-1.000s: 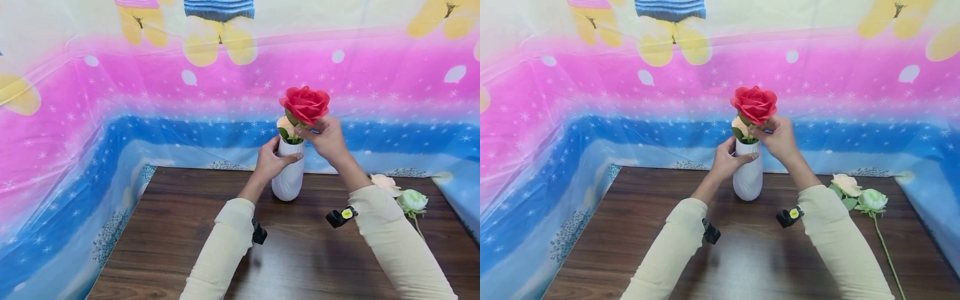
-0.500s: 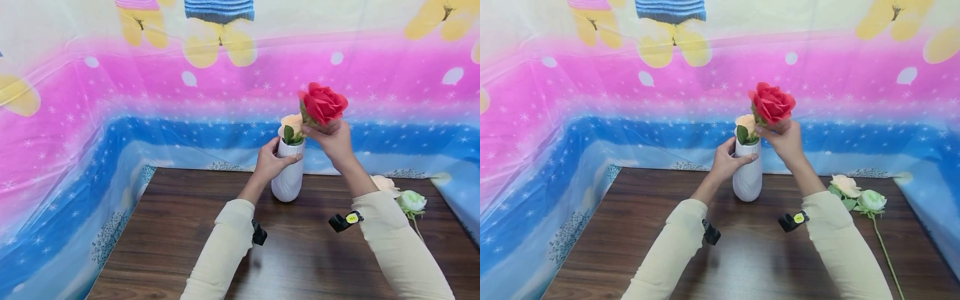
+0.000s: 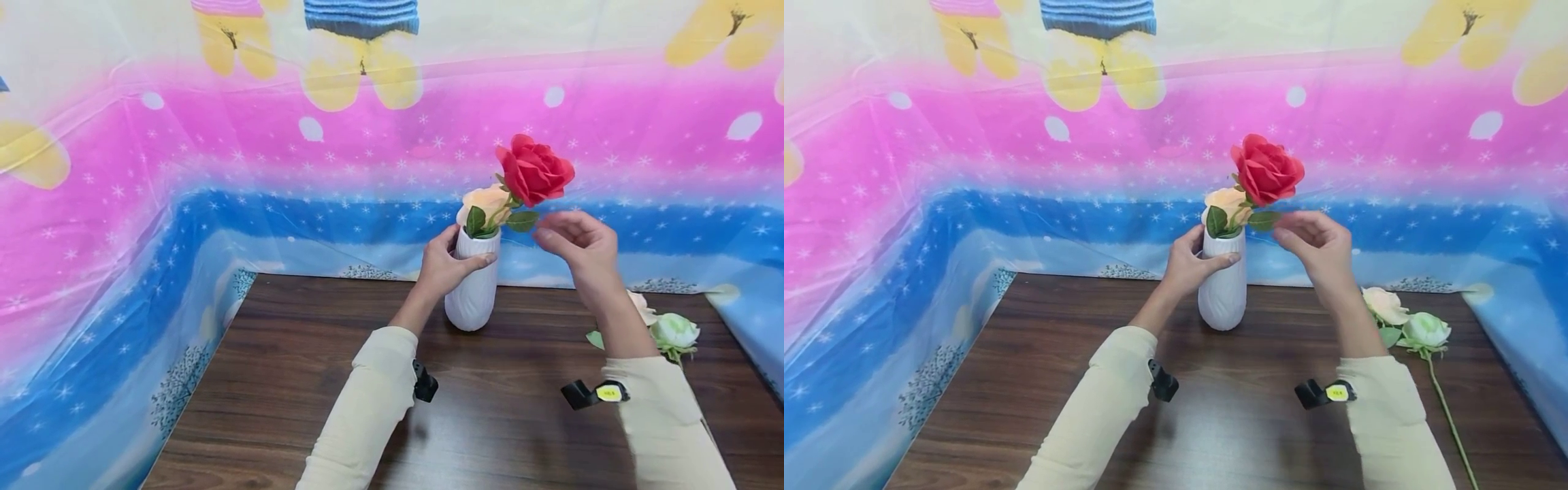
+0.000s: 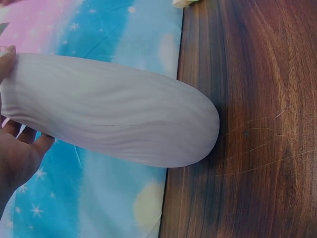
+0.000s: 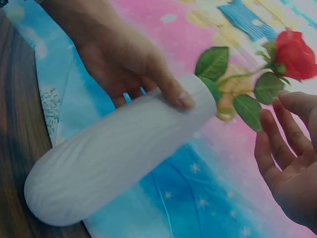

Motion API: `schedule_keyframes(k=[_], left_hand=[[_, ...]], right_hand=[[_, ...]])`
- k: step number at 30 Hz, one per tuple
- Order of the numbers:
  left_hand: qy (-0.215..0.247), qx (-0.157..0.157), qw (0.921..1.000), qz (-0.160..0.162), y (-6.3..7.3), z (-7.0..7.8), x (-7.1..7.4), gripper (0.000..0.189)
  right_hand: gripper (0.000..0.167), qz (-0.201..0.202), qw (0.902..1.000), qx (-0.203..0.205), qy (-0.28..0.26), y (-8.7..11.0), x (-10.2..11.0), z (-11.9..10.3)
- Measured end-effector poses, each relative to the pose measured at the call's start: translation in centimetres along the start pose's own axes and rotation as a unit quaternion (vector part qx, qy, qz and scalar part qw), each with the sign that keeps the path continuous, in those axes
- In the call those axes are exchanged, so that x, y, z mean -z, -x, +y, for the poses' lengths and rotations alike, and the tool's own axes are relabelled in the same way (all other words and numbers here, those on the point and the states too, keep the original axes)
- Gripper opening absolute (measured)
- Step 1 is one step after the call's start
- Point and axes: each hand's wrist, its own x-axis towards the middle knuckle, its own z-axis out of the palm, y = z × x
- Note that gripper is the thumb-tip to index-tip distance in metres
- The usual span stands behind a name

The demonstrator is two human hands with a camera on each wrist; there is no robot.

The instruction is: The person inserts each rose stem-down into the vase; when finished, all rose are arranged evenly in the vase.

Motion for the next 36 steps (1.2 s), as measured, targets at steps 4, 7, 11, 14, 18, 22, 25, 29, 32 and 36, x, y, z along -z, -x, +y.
schedule_keyframes(k=[4,7,11,14,18,22,25,29,32,36], left_hand=[[0.000,-0.001,1.0000,0.002,-0.1,-0.2,-0.2,0.066],[0.000,-0.001,1.0000,0.005,-0.1,-0.2,-0.2,0.066],[0.000,0.005,1.0000,0.002,-0.1,-0.1,-0.2,0.066],[0.002,0.007,1.0000,0.001,0.0,0.0,-0.2,0.067],[0.002,0.007,1.0000,0.002,0.0,0.2,-0.1,0.067],[0.001,0.011,0.9999,-0.002,0.0,0.1,-0.1,0.067],[0.000,0.013,0.9999,-0.003,0.0,0.1,0.0,0.068],[0.000,0.015,0.9999,-0.001,0.1,0.1,0.0,0.068],[-0.001,0.016,0.9999,0.000,0.1,0.2,0.0,0.069],[-0.003,0.012,0.9999,-0.002,0.0,0.0,-0.1,0.068]], right_hand=[[0.022,-0.003,0.9996,-0.007,0.028,2.2,2.0,-0.5],[0.022,0.001,0.9979,-0.017,0.062,3.8,3.9,-0.7],[0.026,0.015,0.9866,-0.024,0.161,5.9,7.1,-0.3],[0.030,0.031,0.9715,-0.037,0.232,7.3,9.9,0.4],[0.028,0.048,0.9433,-0.074,0.320,9.2,13.3,1.5],[0.017,0.045,0.9038,-0.109,0.411,11.2,16.1,3.3],[0.018,0.044,0.8864,-0.149,0.436,12.4,17.6,4.8],[0.037,0.048,0.8572,-0.192,0.475,13.5,19.1,6.4],[0.040,0.051,0.8313,-0.206,0.514,14.1,20.0,7.3],[0.041,0.061,0.7992,-0.239,0.548,14.8,20.8,8.4]])
